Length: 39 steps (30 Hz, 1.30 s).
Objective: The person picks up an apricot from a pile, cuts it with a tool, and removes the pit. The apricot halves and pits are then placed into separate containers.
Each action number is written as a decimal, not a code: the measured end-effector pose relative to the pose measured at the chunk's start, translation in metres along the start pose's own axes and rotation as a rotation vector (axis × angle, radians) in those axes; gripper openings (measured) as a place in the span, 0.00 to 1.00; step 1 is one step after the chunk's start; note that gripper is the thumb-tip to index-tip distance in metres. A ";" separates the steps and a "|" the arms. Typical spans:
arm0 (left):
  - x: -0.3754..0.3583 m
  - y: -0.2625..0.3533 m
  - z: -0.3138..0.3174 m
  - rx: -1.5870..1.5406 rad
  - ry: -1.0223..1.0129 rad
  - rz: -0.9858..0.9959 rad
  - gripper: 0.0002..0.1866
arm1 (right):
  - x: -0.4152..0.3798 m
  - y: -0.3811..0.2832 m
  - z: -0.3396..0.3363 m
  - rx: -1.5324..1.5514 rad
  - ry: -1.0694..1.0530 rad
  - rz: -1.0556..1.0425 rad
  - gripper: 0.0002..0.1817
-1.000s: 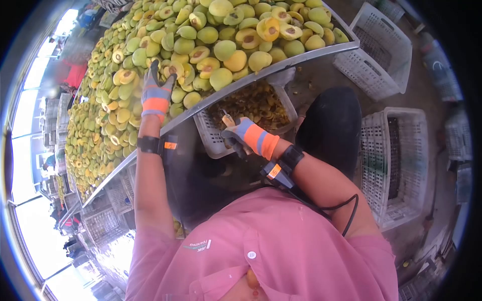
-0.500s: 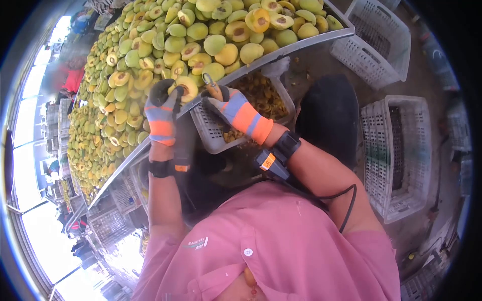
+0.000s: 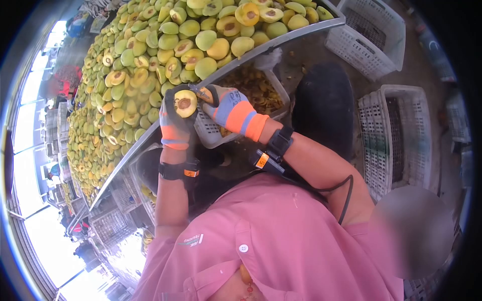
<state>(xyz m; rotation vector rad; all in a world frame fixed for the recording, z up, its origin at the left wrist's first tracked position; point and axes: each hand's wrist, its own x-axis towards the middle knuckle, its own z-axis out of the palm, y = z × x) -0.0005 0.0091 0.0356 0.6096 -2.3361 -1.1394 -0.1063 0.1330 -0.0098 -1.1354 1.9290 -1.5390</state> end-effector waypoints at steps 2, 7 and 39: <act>-0.004 -0.004 0.006 0.060 0.075 0.093 0.29 | -0.005 -0.005 0.002 -0.109 -0.050 0.048 0.17; -0.008 -0.009 0.024 -0.803 0.253 -0.359 0.14 | -0.007 -0.012 0.006 -0.093 -0.091 0.118 0.16; -0.024 -0.004 0.011 -0.348 -0.060 -0.192 0.10 | -0.019 0.009 -0.013 0.621 -0.749 0.328 0.16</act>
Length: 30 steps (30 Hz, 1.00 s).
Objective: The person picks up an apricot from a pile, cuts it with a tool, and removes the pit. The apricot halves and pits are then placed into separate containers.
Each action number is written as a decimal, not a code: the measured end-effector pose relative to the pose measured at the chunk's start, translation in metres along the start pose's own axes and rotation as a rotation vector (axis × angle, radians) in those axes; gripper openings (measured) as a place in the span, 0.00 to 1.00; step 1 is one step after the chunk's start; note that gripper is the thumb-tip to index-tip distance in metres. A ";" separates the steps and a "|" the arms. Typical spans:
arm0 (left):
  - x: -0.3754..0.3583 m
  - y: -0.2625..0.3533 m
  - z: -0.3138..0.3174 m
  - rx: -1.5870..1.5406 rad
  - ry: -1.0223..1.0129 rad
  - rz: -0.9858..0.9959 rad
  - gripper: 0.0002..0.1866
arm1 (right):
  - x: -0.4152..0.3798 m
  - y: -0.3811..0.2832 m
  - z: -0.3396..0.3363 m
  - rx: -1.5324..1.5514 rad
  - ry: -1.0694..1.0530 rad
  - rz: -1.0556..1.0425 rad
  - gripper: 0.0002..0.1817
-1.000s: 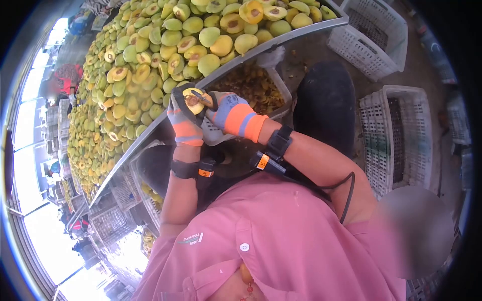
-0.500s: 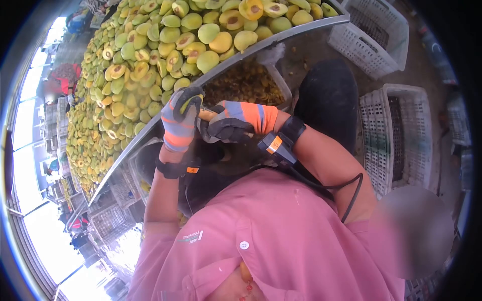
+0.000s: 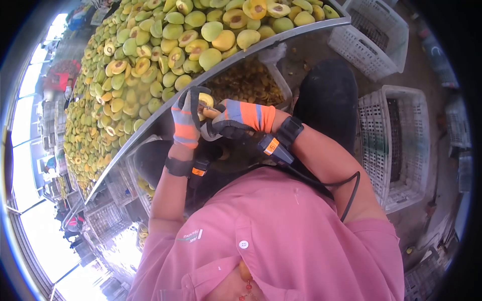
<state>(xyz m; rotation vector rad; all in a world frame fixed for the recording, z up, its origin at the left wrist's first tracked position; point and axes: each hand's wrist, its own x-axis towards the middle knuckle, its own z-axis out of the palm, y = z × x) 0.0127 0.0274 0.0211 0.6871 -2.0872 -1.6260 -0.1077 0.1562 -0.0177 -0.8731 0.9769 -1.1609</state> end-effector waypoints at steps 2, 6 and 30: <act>0.000 -0.001 -0.005 0.133 -0.082 0.114 0.09 | 0.005 0.007 0.000 0.148 -0.010 0.109 0.14; 0.001 0.003 -0.017 0.230 -0.244 0.287 0.10 | -0.004 0.029 -0.001 0.502 -0.226 0.023 0.12; 0.036 0.020 -0.171 0.812 0.504 -0.029 0.17 | 0.033 0.021 0.012 0.304 0.470 0.367 0.22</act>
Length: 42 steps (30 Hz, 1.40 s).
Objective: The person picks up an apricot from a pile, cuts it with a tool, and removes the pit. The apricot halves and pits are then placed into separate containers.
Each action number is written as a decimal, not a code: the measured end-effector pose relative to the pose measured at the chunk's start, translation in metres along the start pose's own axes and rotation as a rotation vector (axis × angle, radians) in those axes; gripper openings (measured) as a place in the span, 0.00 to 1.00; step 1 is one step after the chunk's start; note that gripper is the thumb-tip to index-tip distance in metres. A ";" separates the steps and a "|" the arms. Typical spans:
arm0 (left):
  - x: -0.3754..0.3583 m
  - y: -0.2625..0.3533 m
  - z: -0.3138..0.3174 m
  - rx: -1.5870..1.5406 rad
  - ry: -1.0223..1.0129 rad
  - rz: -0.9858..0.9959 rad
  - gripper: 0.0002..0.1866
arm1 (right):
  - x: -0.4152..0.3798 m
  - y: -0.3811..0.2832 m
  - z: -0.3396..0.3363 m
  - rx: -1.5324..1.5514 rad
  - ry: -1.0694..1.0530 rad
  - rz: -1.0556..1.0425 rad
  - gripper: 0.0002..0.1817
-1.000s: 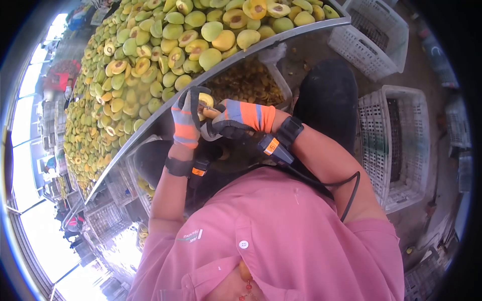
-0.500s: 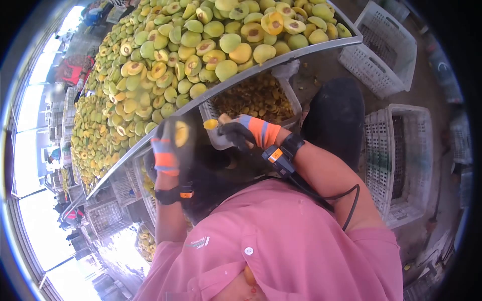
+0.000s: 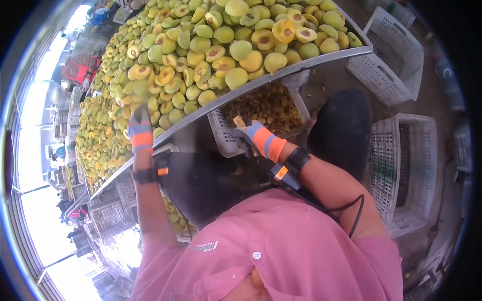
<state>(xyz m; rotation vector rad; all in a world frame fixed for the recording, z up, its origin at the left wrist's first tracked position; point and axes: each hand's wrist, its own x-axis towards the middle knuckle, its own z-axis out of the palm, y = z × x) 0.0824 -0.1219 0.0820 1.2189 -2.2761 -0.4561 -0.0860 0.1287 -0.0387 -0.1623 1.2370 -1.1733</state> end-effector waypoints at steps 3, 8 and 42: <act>0.056 0.020 0.043 0.084 -0.040 0.049 0.21 | -0.003 -0.004 -0.003 0.018 0.021 0.003 0.19; 0.100 0.018 0.095 0.485 -0.097 0.047 0.35 | 0.000 -0.001 -0.005 0.064 0.015 -0.082 0.14; -0.043 0.091 0.106 -1.081 -0.409 -0.227 0.11 | 0.011 -0.020 -0.004 -0.442 0.269 -0.833 0.17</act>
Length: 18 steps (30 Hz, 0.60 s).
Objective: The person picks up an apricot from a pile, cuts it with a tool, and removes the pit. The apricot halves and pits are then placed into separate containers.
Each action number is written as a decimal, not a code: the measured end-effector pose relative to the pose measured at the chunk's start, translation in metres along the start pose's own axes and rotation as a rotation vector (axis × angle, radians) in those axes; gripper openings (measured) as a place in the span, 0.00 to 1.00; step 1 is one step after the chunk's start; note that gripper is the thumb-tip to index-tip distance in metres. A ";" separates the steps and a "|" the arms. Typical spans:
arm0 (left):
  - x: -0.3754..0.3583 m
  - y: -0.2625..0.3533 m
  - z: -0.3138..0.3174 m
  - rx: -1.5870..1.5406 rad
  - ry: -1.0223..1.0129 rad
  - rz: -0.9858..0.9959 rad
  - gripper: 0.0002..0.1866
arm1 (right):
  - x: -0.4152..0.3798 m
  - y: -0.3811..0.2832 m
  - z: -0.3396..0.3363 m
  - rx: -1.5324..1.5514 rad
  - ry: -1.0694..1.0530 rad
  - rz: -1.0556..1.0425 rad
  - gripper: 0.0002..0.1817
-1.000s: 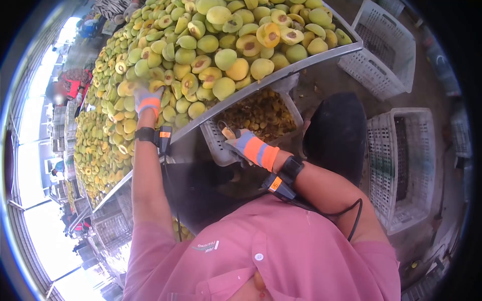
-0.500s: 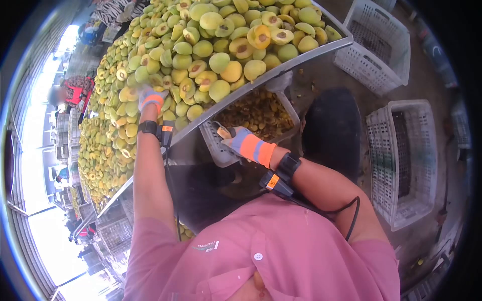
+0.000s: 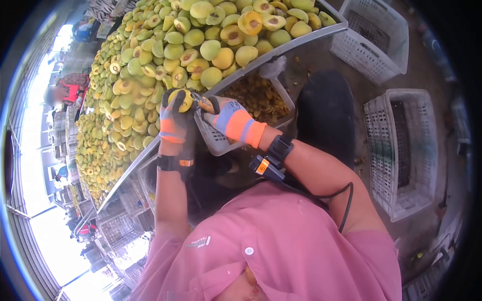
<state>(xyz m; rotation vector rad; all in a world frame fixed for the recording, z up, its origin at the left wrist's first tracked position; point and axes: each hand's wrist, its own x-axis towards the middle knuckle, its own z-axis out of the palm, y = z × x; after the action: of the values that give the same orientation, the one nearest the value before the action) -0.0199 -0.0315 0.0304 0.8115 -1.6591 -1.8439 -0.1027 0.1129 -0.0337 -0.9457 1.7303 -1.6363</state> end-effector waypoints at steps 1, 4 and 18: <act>-0.008 -0.001 0.006 -0.070 -0.035 -0.008 0.13 | -0.001 -0.013 -0.005 -0.054 0.010 -0.026 0.17; -0.021 -0.003 0.016 -0.119 -0.045 -0.118 0.19 | 0.003 -0.012 -0.007 -0.306 -0.020 0.017 0.17; -0.024 -0.032 0.033 -0.041 0.121 0.002 0.14 | -0.014 -0.038 -0.017 -0.610 -0.105 0.045 0.15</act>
<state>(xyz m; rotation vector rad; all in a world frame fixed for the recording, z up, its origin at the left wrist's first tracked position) -0.0277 0.0117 0.0027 0.8849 -1.5418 -1.7850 -0.1041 0.1338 0.0046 -1.2216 2.2010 -1.0107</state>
